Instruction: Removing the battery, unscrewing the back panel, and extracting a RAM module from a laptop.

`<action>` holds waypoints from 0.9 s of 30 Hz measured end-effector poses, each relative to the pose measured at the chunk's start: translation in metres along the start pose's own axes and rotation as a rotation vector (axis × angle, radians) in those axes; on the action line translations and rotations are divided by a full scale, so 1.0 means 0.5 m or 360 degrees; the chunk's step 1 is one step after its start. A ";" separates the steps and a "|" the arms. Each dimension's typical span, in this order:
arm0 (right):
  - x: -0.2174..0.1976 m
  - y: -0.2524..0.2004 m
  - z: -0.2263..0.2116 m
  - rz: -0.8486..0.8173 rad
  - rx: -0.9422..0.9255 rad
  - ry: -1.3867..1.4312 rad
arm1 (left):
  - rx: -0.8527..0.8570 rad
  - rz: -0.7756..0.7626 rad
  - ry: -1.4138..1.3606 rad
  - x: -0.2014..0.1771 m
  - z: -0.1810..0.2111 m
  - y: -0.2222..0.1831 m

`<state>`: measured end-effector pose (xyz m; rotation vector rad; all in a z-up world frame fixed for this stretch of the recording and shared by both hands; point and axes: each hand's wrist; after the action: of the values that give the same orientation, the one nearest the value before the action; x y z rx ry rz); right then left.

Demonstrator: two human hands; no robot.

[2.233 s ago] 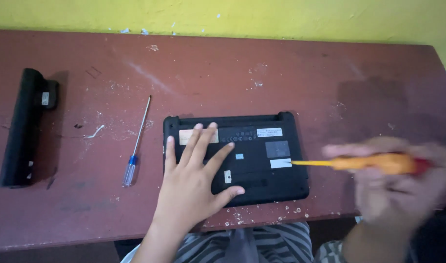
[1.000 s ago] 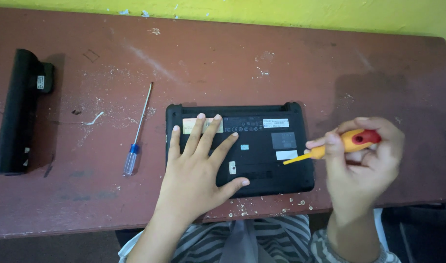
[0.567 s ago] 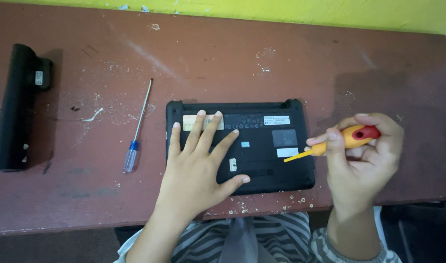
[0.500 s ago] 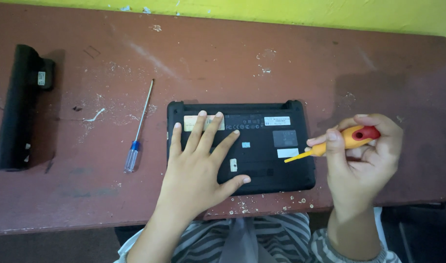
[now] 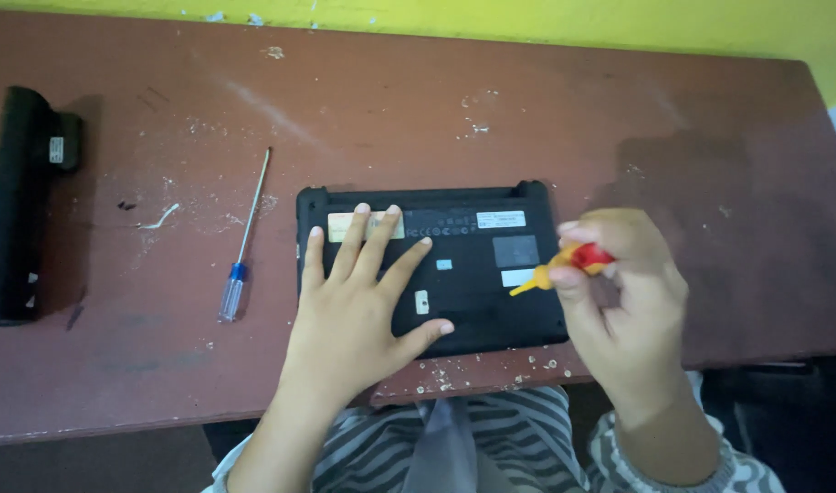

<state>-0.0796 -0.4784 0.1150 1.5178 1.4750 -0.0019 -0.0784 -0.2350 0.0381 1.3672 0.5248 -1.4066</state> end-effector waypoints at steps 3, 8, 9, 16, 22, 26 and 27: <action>-0.020 0.013 -0.009 -0.0190 -0.0019 -0.0125 | -0.0003 0.0015 -0.0002 0.001 0.001 -0.002; -0.045 0.015 0.024 -0.0457 -0.0136 0.0195 | -0.0001 0.0049 0.0012 0.006 -0.001 -0.002; -0.048 0.013 0.029 -0.0526 -0.0122 0.0271 | -0.0005 0.0053 -0.0005 0.006 0.000 -0.002; -0.017 0.003 0.037 -0.0382 -0.0105 0.0753 | 0.0021 0.0079 0.0001 -0.001 -0.001 0.004; 0.007 -0.002 -0.003 -0.0115 -0.0106 0.0628 | -0.0229 -0.0311 -0.0064 -0.032 0.013 0.014; 0.014 -0.012 0.015 0.0232 -0.0194 0.0426 | -0.0277 -0.0369 -0.0087 -0.039 0.018 0.018; 0.017 -0.013 0.021 0.0343 -0.0195 0.0347 | -0.0291 -0.0386 -0.0098 -0.042 0.018 0.019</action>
<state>-0.0759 -0.4798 0.1003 1.6071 1.4430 0.3865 -0.0786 -0.2380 0.0626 1.1387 0.7788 -1.5486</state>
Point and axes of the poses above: each hand's wrist, its own y-axis towards the middle knuckle, its own x-axis out of the palm, z = x × y, and after that the axes turned 1 degree about -y, right-handed
